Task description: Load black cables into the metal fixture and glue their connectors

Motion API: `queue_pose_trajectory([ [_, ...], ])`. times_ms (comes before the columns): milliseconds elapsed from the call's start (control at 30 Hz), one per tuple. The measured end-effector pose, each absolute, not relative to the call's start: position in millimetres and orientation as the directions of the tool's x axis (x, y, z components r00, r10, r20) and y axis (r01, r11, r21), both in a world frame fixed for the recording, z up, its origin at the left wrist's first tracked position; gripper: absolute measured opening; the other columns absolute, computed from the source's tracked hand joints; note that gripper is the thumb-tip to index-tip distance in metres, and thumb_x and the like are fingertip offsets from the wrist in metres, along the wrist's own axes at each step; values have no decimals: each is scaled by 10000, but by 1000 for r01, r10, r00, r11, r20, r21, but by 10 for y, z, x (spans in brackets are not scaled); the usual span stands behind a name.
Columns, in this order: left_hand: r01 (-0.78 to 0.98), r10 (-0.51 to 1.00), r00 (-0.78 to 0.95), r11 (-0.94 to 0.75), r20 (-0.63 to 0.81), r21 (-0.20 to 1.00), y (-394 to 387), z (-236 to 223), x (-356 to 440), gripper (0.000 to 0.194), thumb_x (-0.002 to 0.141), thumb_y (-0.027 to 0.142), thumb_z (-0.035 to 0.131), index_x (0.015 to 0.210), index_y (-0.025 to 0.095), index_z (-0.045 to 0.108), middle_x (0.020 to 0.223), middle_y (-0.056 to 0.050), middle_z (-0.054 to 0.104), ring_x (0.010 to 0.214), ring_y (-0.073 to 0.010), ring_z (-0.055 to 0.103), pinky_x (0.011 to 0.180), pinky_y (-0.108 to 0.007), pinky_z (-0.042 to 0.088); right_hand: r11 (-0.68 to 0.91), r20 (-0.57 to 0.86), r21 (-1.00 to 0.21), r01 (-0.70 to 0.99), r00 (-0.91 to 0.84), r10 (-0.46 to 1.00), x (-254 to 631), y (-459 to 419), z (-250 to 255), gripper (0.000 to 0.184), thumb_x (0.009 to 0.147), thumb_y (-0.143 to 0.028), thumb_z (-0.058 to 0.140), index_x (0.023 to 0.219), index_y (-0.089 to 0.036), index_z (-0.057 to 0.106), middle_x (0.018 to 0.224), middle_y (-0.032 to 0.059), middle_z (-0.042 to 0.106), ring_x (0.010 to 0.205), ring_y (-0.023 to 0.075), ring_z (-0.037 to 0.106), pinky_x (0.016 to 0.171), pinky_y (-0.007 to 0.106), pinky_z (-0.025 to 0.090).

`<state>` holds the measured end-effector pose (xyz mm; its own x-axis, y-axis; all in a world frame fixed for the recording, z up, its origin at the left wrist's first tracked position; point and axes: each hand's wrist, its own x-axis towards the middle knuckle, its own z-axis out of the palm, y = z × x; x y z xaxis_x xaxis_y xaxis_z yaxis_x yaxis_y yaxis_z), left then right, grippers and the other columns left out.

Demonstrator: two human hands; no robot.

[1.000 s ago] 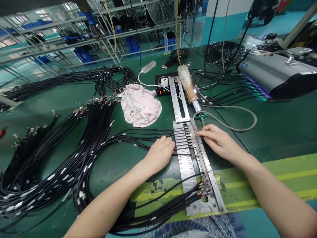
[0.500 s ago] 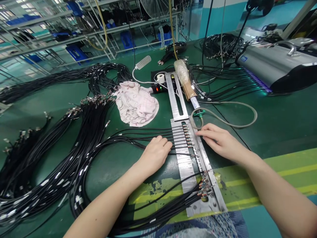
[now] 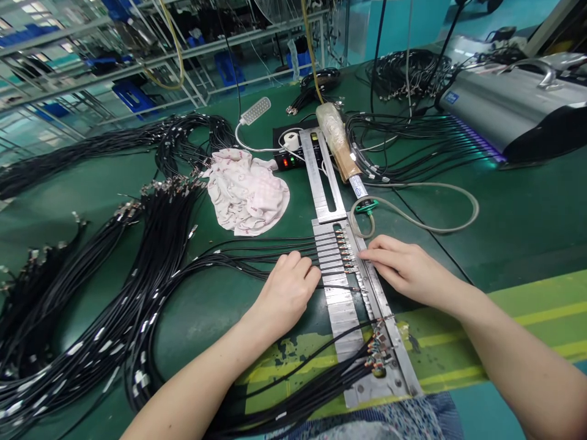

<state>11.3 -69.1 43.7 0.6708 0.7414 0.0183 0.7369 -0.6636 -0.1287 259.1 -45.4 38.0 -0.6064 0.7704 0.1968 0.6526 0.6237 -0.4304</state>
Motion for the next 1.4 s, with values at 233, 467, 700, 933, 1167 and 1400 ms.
queue_pose_trajectory([
  [233,749,749,661,-657,32,-89,-633,406,121,239,768,-35,382,785,158,521,790,-64,493,768,-211,386,650,-349,362,638,195,-413,650,-621,759,2576,-470,381,305,885,-164,381,1079,-204,613,911,63,584,746,124,577,639,234,483],
  [467,737,737,675,-676,36,0,-645,290,86,289,865,53,366,997,188,585,791,-46,500,743,-192,398,645,-327,358,761,218,-219,611,-729,648,2424,-530,282,444,785,-18,409,1096,-250,626,866,69,550,785,166,500,627,260,424],
  [700,702,705,709,-708,8,78,-699,246,-48,406,874,40,338,1191,205,530,902,-56,529,787,-180,434,707,-304,419,707,105,-186,682,-702,704,2354,-556,248,427,766,-23,452,1070,-263,633,889,58,538,778,174,475,570,253,352],
  [933,719,709,694,-693,-125,58,-665,441,15,393,857,56,380,1183,208,537,969,-59,545,836,-190,465,746,-315,462,657,36,-218,722,-667,744,2250,-521,284,384,740,-21,484,960,-263,687,832,46,558,746,159,475,523,249,301],
  [1167,785,791,610,-599,-31,159,-93,394,492,287,911,171,358,1091,218,576,933,-31,567,879,-170,542,757,-268,468,663,84,-326,674,-678,730,2338,-549,225,400,790,-38,439,1046,-254,659,876,62,543,806,173,478,616,261,365],
  [1400,787,831,557,-535,21,306,3,223,561,266,895,125,365,1029,192,585,931,-38,571,891,-163,562,802,-270,473,636,63,-385,669,-668,741,2388,-561,210,362,816,-50,423,1036,-230,646,908,66,525,819,176,458,627,277,350],
])
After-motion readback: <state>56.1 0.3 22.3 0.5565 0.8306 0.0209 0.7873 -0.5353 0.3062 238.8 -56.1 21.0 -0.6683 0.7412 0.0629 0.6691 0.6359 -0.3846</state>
